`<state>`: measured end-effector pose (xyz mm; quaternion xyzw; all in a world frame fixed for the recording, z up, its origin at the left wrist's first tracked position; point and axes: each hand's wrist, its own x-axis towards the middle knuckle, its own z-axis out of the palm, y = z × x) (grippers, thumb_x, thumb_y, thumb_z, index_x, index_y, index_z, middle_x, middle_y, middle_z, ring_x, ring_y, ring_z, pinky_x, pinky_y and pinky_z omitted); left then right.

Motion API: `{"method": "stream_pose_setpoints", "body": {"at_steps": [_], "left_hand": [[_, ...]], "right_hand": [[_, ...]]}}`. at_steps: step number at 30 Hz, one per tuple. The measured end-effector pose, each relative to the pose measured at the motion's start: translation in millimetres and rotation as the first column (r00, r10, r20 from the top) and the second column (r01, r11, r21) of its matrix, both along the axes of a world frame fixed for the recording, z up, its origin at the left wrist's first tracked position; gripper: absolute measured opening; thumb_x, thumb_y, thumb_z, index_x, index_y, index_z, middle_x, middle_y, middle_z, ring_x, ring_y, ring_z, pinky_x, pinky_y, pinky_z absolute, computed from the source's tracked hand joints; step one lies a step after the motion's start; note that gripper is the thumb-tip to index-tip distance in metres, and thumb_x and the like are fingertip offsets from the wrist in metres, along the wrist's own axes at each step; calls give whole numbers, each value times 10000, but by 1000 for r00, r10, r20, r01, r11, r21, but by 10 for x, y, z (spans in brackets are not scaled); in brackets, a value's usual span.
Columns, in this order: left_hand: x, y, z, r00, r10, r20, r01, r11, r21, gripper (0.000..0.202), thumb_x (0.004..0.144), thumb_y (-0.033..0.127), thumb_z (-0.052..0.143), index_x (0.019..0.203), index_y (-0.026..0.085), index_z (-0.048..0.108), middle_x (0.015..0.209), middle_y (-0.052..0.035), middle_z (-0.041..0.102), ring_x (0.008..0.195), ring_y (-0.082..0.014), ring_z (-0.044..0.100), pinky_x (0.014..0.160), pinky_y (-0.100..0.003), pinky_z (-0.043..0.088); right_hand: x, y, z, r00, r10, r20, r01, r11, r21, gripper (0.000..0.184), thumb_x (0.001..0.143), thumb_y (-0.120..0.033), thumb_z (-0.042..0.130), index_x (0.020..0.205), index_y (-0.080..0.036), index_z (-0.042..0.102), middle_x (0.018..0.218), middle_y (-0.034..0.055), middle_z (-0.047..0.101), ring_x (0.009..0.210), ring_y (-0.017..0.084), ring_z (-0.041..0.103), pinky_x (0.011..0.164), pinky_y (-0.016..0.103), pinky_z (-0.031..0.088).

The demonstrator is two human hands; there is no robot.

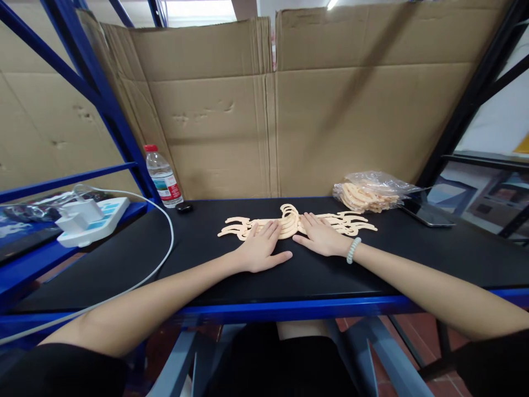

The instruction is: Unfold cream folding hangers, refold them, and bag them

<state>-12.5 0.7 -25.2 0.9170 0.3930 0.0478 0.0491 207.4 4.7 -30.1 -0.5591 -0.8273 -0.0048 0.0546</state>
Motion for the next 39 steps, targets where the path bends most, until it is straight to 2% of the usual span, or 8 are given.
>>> {"method": "stream_pose_setpoints", "body": {"at_steps": [8, 21, 25, 27, 30, 34, 36, 39], "left_hand": [[11, 173, -20, 999, 31, -13, -31, 1000, -3, 888, 874, 698, 260, 1480, 56, 171, 1539, -200, 128, 1442, -319, 74, 1114, -590, -30], [37, 173, -25, 998, 55, -9, -55, 998, 14, 895, 874, 703, 269, 1483, 58, 154, 1545, -177, 131, 1443, -305, 88, 1128, -579, -19], [21, 125, -30, 996, 23, 81, -34, 990, 138, 782, 897, 596, 391, 1465, 87, 221, 1530, -173, 226, 1422, -317, 181, 1133, -577, 23], [12, 66, -13, 988, -84, 133, 42, 956, 290, 576, 916, 459, 441, 1393, 144, 370, 1464, -134, 391, 1380, -300, 285, 1134, -552, 85], [22, -53, 30, 949, -305, 85, 232, 853, 467, 266, 916, 307, 445, 1090, 172, 593, 1146, -88, 638, 1149, -250, 521, 1046, -455, 297], [51, -174, 68, 850, -519, -92, 487, 707, 512, 243, 934, 254, 396, 867, 152, 606, 796, -48, 648, 710, -162, 586, 686, -306, 426], [48, -193, 70, 824, -554, -118, 523, 664, 535, 254, 939, 233, 382, 835, 157, 601, 718, -22, 629, 595, -139, 553, 568, -295, 382], [20, -187, 67, 808, -577, -115, 529, 626, 573, 249, 934, 227, 393, 815, 163, 603, 627, 4, 600, 502, -124, 516, 494, -301, 329]], "right_hand": [[-21, 178, 12, 1000, 4, 0, -4, 1000, 13, 843, 913, -611, 206, 1454, 32, 265, 1510, 248, 244, 1410, 349, 210, 1127, 493, 198], [21, 243, -82, 1000, 17, -16, -15, 996, 84, 819, 917, -608, 246, 1439, 20, 305, 1488, 247, 301, 1393, 344, 262, 1119, 472, 225], [48, 189, -68, 998, 58, -35, -49, 973, 227, 759, 918, -578, 313, 1425, -14, 336, 1483, 231, 323, 1377, 349, 284, 1093, 502, 251], [37, 105, -18, 990, 134, -49, -109, 932, 345, 638, 917, -504, 385, 1374, -58, 409, 1426, 210, 416, 1320, 340, 361, 1048, 497, 306], [-20, -82, 75, 961, 255, -106, -186, 881, 435, 340, 889, -338, 467, 1119, -109, 570, 1151, 166, 598, 1060, 282, 528, 896, 404, 412], [-109, -295, 146, 860, 464, -213, -428, 882, 197, 65, 793, -143, 497, 749, -174, 534, 734, 27, 577, 672, 148, 505, 636, 259, 385], [-126, -331, 157, 796, 538, -276, -547, 836, 51, 98, 742, -86, 493, 704, -177, 502, 652, -18, 519, 592, 110, 446, 578, 230, 337], [-116, -314, 169, 766, 512, -388, -574, 817, -57, 126, 728, -65, 485, 771, -165, 549, 623, -43, 495, 552, 87, 407, 551, 212, 316]]}}
